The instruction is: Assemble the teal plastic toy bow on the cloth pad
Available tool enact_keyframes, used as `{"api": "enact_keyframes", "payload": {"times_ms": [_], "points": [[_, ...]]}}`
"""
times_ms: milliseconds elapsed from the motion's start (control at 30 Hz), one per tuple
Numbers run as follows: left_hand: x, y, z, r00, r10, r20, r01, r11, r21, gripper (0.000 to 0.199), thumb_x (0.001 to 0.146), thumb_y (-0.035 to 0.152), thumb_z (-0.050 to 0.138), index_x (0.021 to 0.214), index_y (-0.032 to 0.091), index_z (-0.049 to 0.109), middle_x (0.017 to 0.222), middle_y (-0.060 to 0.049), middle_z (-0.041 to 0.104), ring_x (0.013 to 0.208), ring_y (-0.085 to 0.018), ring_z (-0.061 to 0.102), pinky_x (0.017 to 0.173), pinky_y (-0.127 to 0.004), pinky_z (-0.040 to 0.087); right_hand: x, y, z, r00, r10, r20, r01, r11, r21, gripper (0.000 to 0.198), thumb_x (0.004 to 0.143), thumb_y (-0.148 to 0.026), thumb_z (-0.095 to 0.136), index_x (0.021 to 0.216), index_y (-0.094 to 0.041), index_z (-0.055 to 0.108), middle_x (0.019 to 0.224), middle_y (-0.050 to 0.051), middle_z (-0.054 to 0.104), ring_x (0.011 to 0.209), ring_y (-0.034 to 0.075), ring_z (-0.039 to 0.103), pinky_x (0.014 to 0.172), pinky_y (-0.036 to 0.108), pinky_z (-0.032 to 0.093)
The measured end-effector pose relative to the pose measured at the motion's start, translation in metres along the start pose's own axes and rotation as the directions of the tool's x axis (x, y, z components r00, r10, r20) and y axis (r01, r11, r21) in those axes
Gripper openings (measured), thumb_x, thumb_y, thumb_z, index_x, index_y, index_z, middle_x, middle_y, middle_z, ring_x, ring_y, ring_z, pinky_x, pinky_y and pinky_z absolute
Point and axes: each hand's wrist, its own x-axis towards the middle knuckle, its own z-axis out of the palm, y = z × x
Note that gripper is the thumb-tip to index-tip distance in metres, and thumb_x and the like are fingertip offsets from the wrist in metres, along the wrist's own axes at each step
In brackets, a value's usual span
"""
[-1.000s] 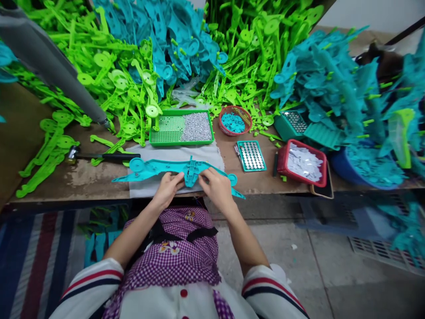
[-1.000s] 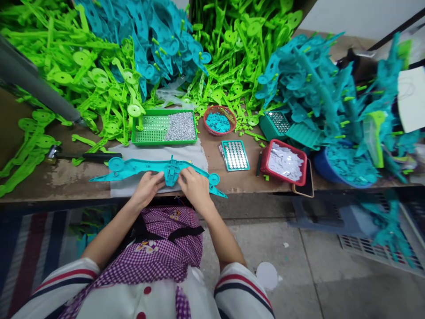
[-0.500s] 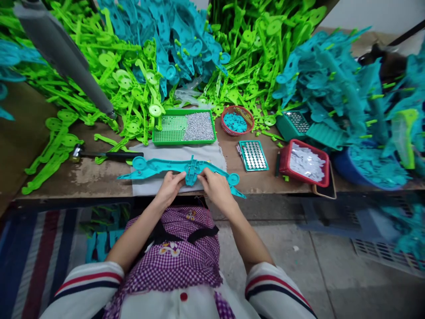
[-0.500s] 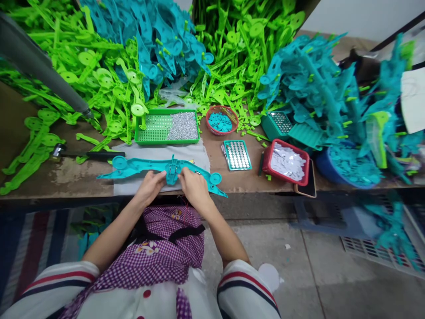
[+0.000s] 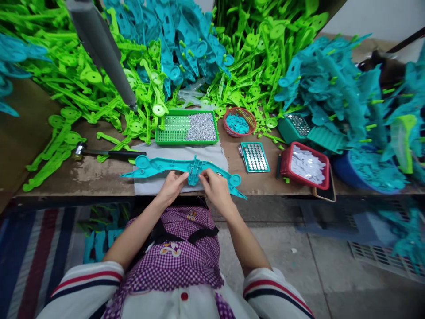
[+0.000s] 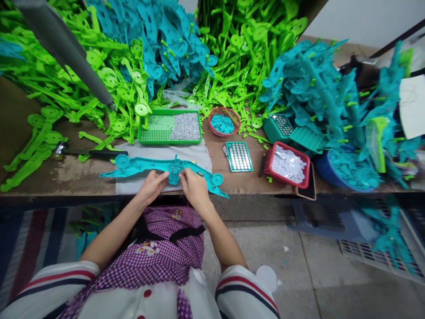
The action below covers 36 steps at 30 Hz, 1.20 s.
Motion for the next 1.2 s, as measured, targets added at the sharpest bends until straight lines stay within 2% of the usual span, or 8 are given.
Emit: {"api": "enact_keyframes", "payload": {"times_ms": [300,567,667,733,833,900,1033,1200], "points": [[0.003,-0.005,-0.004,0.999,-0.004,-0.036,0.003,1.000,-0.015,0.039,0.062,0.035,0.088,0.081,0.012,0.063,0.075,-0.004,0.073,0.070,-0.016,0.068,0.075,-0.031,0.054,-0.007,0.001,-0.007,0.999,0.007,0.053,-0.010,0.999,0.042,0.019,0.095,-0.028,0.051,0.108,-0.020,0.061,0.095,0.007,0.073,0.088,0.022,0.068,0.072,0.030,0.047],[-0.006,0.007,-0.014,0.995,-0.057,0.081,0.033,0.961,0.274,0.042,0.068,0.044,0.081,0.094,0.013,0.067,0.093,-0.009,0.074,0.085,-0.021,0.069,0.084,-0.035,0.054,0.011,-0.019,-0.016,0.955,0.165,0.247,-0.093,0.957,-0.276,0.030,0.100,-0.027,0.037,0.106,-0.020,0.066,0.112,0.009,0.072,0.098,0.024,0.067,0.078,0.031,0.044],[-0.018,0.031,-0.028,0.969,-0.154,0.193,-0.013,0.750,0.662,0.032,0.080,0.045,0.070,0.094,0.017,0.071,0.080,-0.005,0.073,0.069,-0.018,0.067,0.070,-0.032,0.054,0.018,-0.022,-0.017,0.928,0.205,0.310,-0.101,0.942,-0.320,0.033,0.100,-0.027,0.035,0.107,-0.019,0.066,0.114,0.009,0.071,0.100,0.024,0.066,0.080,0.031,0.043],[-0.021,0.045,-0.032,0.964,-0.012,0.267,-0.229,0.478,0.848,0.025,0.087,0.041,0.063,0.098,0.020,0.072,0.081,-0.003,0.071,0.073,-0.018,0.065,0.073,-0.032,0.053,0.019,-0.022,-0.016,0.917,0.216,0.336,-0.097,0.936,-0.338,0.034,0.100,-0.027,0.033,0.107,-0.019,0.066,0.114,0.010,0.071,0.100,0.025,0.066,0.080,0.032,0.043],[-0.012,0.054,-0.031,0.872,0.231,0.432,-0.460,0.082,0.884,0.020,0.088,0.029,0.063,0.104,0.023,0.072,0.100,-0.006,0.068,0.096,-0.022,0.062,0.088,-0.037,0.050,0.020,-0.019,-0.014,0.919,0.207,0.336,-0.092,0.940,-0.329,0.034,0.100,-0.026,0.034,0.105,-0.019,0.066,0.110,0.011,0.072,0.097,0.025,0.067,0.077,0.032,0.043],[0.000,0.053,-0.030,0.840,0.213,0.499,-0.507,-0.018,0.862,0.014,0.085,0.022,0.065,0.097,0.023,0.073,0.100,-0.006,0.066,0.098,-0.023,0.060,0.089,-0.037,0.049,0.019,-0.014,-0.014,0.929,0.188,0.320,-0.094,0.953,-0.287,0.029,0.098,-0.024,0.038,0.099,-0.019,0.067,0.104,0.011,0.073,0.092,0.024,0.067,0.074,0.032,0.043],[0.022,0.052,-0.034,0.871,0.119,0.476,-0.486,0.078,0.870,0.006,0.082,0.020,0.066,0.080,0.022,0.071,0.083,-0.003,0.064,0.080,-0.019,0.060,0.077,-0.032,0.048,0.018,0.001,-0.022,0.951,0.033,0.309,-0.027,0.999,-0.025,0.018,0.090,-0.019,0.055,0.106,-0.020,0.063,0.086,0.004,0.071,0.080,0.019,0.064,0.068,0.028,0.042],[0.025,0.063,-0.040,0.911,0.118,0.395,-0.413,0.243,0.878,0.008,0.080,0.026,0.063,0.077,0.020,0.065,0.076,-0.001,0.063,0.069,-0.016,0.055,0.067,-0.028,0.044,0.029,0.013,-0.027,0.967,-0.101,0.233,0.053,0.978,0.201,0.015,0.087,-0.015,0.055,0.099,-0.019,0.063,0.090,0.003,0.069,0.077,0.015,0.060,0.073,0.027,0.044]]}}
